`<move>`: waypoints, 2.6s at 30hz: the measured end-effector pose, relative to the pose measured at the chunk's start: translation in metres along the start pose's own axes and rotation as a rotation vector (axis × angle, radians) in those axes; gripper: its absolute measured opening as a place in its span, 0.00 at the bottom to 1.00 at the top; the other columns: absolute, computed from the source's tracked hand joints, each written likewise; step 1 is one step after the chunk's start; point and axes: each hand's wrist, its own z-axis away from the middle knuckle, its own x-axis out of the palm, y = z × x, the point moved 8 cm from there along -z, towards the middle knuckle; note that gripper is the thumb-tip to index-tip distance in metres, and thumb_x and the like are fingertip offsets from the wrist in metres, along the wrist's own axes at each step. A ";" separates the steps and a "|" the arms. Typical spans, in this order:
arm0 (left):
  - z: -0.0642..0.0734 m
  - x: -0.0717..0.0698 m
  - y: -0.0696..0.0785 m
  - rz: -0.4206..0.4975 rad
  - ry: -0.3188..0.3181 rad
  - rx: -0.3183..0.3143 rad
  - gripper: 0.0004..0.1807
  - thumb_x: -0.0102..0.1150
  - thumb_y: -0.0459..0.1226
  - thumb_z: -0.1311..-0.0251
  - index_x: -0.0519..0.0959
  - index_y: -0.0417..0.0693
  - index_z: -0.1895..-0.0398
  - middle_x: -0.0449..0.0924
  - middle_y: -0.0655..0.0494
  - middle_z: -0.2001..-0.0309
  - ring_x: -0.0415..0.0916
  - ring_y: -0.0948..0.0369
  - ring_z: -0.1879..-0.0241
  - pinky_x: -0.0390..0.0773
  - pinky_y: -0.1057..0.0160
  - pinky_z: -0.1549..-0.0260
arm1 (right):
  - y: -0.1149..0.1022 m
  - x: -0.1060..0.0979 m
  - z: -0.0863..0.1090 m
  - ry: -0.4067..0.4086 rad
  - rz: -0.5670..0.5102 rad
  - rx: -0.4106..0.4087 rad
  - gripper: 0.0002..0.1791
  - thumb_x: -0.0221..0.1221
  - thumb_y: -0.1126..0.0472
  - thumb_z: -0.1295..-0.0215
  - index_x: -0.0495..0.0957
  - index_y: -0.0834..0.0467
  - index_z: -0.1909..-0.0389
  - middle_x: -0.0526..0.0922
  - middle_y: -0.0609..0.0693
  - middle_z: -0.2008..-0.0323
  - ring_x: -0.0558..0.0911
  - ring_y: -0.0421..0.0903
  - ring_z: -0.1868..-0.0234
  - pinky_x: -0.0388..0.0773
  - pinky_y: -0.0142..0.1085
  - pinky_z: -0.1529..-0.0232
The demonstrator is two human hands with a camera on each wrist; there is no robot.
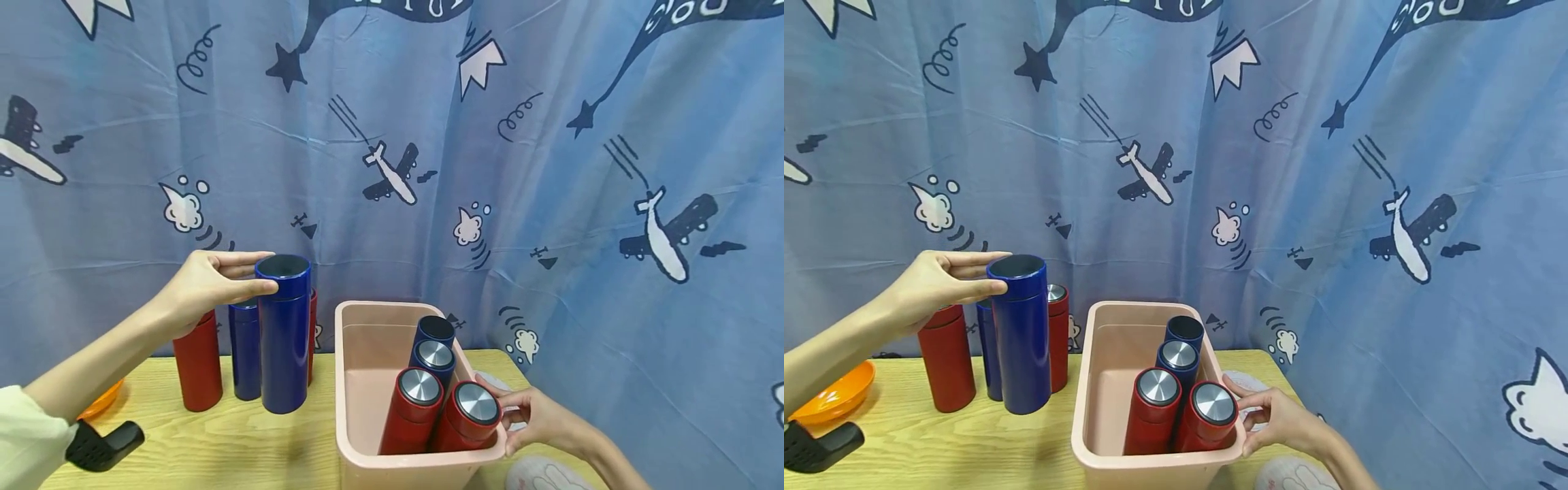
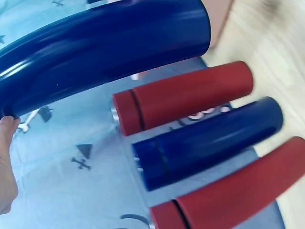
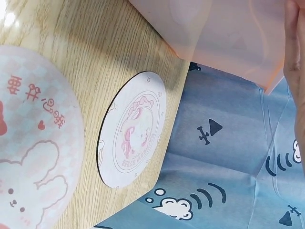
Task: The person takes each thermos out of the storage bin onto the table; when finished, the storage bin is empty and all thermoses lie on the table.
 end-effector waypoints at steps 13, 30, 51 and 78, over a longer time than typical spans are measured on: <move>0.005 0.018 -0.044 0.033 -0.014 -0.050 0.37 0.73 0.41 0.50 0.71 0.40 0.36 0.77 0.46 0.44 0.75 0.55 0.45 0.71 0.53 0.43 | 0.000 0.000 0.001 -0.016 -0.008 -0.053 0.21 0.66 0.72 0.45 0.81 0.61 0.48 0.81 0.41 0.48 0.82 0.38 0.57 0.81 0.30 0.58; 0.013 0.032 -0.093 0.067 -0.019 -0.117 0.38 0.72 0.42 0.50 0.70 0.40 0.35 0.69 0.45 0.37 0.70 0.46 0.40 0.69 0.48 0.41 | -0.002 0.002 -0.002 -0.017 -0.018 -0.063 0.22 0.67 0.72 0.46 0.81 0.61 0.48 0.80 0.41 0.47 0.82 0.39 0.56 0.81 0.32 0.57; -0.003 0.049 -0.117 0.112 -0.090 -0.092 0.37 0.73 0.40 0.51 0.72 0.39 0.37 0.77 0.44 0.45 0.76 0.51 0.45 0.74 0.52 0.44 | 0.000 0.002 -0.002 0.005 -0.005 -0.036 0.21 0.68 0.69 0.46 0.83 0.55 0.50 0.82 0.43 0.50 0.82 0.39 0.55 0.81 0.30 0.57; -0.026 0.056 -0.133 0.119 -0.199 -0.038 0.36 0.70 0.37 0.47 0.69 0.37 0.35 0.79 0.40 0.48 0.68 0.43 0.38 0.74 0.49 0.44 | 0.003 0.000 -0.002 0.003 -0.018 -0.014 0.21 0.68 0.69 0.46 0.81 0.59 0.49 0.83 0.43 0.50 0.82 0.41 0.52 0.80 0.31 0.55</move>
